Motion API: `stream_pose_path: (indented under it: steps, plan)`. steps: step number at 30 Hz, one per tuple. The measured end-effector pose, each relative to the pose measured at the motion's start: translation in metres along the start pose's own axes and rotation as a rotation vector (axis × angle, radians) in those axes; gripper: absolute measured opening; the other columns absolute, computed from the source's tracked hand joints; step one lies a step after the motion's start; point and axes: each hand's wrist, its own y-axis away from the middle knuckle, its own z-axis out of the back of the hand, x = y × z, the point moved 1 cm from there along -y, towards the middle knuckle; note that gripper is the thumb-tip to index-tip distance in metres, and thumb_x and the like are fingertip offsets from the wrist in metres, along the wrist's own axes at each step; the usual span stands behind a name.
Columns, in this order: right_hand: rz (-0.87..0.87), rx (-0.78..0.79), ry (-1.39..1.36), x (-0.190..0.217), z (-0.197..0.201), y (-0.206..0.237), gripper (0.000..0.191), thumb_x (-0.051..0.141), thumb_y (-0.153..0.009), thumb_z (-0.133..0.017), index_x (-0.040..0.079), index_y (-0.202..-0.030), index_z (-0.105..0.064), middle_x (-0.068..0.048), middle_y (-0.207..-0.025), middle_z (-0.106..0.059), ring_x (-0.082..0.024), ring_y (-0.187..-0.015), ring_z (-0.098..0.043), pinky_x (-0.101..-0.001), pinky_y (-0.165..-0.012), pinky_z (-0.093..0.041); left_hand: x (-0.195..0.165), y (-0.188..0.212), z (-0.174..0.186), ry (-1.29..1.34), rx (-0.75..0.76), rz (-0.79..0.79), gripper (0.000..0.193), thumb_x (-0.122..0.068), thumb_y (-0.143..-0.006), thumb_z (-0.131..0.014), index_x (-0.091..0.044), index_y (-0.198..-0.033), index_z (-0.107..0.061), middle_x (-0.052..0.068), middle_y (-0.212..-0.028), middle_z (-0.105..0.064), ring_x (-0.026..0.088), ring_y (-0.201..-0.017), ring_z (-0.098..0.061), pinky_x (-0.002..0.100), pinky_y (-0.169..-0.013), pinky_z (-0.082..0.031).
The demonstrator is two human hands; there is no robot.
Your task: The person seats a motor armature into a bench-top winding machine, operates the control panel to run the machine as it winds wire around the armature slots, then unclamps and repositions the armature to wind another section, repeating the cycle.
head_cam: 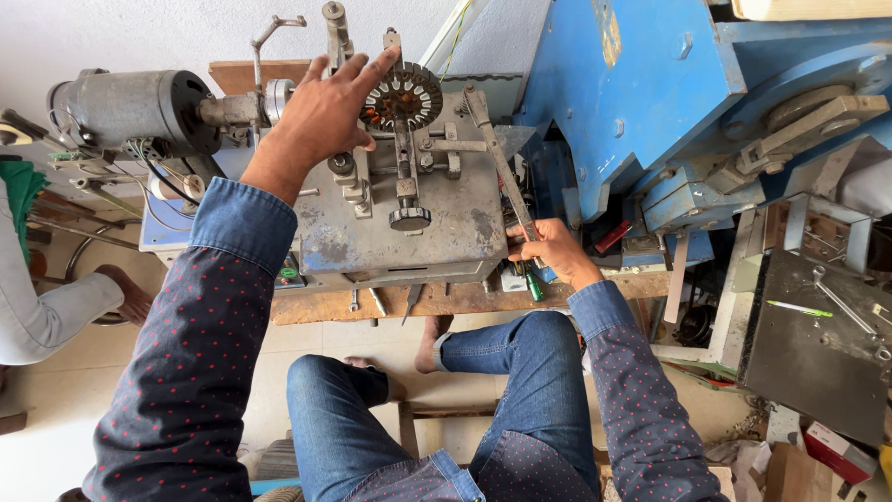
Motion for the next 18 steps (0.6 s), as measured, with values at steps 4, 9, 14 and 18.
stream_pose_path:
  steps: [4, 9, 14, 18]
  plan:
    - [-0.001, 0.011, -0.001, 0.002, 0.002, 0.001, 0.045, -0.006, -0.073, -0.059, -0.016, -0.116, -0.066, -0.024, -0.113, -0.073, -0.028, -0.09, -0.076, -0.0329, -0.079, -0.063, -0.002, 0.0, 0.002, -0.096, -0.014, 0.027, 0.128, -0.038, -0.061, -0.096, -0.036, -0.164, -0.021, 0.018, -0.13, -0.062, 0.039, -0.125, -0.056, 0.062, -0.118, -0.023]
    - [-0.008, 0.049, -0.049, 0.003, 0.003, 0.0, 0.044, -0.006, -0.074, -0.058, -0.016, -0.117, -0.065, -0.024, -0.115, -0.072, -0.028, -0.092, -0.076, -0.0336, -0.082, -0.063, -0.004, 0.001, 0.005, -0.143, 0.003, 0.04, 0.124, -0.031, -0.068, -0.095, -0.037, -0.167, -0.02, 0.018, -0.119, -0.066, 0.039, -0.123, -0.056, 0.063, -0.119, -0.021]
    - [-0.008, 0.004, 0.016, -0.003, 0.006, 0.0, 0.041, -0.007, -0.076, -0.059, -0.018, -0.115, -0.065, -0.024, -0.116, -0.072, -0.029, -0.089, -0.075, -0.0349, -0.078, -0.061, 0.001, 0.001, 0.004, -0.042, 0.012, 0.099, 0.117, -0.009, -0.07, -0.082, -0.022, -0.168, -0.019, 0.018, -0.117, -0.068, 0.039, -0.122, -0.056, 0.065, -0.119, -0.019]
    - [0.028, 0.046, -0.04, -0.008, 0.008, -0.002, 0.045, -0.007, -0.075, -0.058, -0.016, -0.118, -0.065, -0.024, -0.115, -0.072, -0.027, -0.092, -0.076, -0.0347, -0.083, -0.063, 0.008, 0.002, -0.003, 0.027, -0.013, 0.116, 0.105, -0.002, -0.068, -0.074, -0.013, -0.162, -0.027, 0.018, -0.118, -0.068, 0.039, -0.123, -0.057, 0.064, -0.118, -0.016]
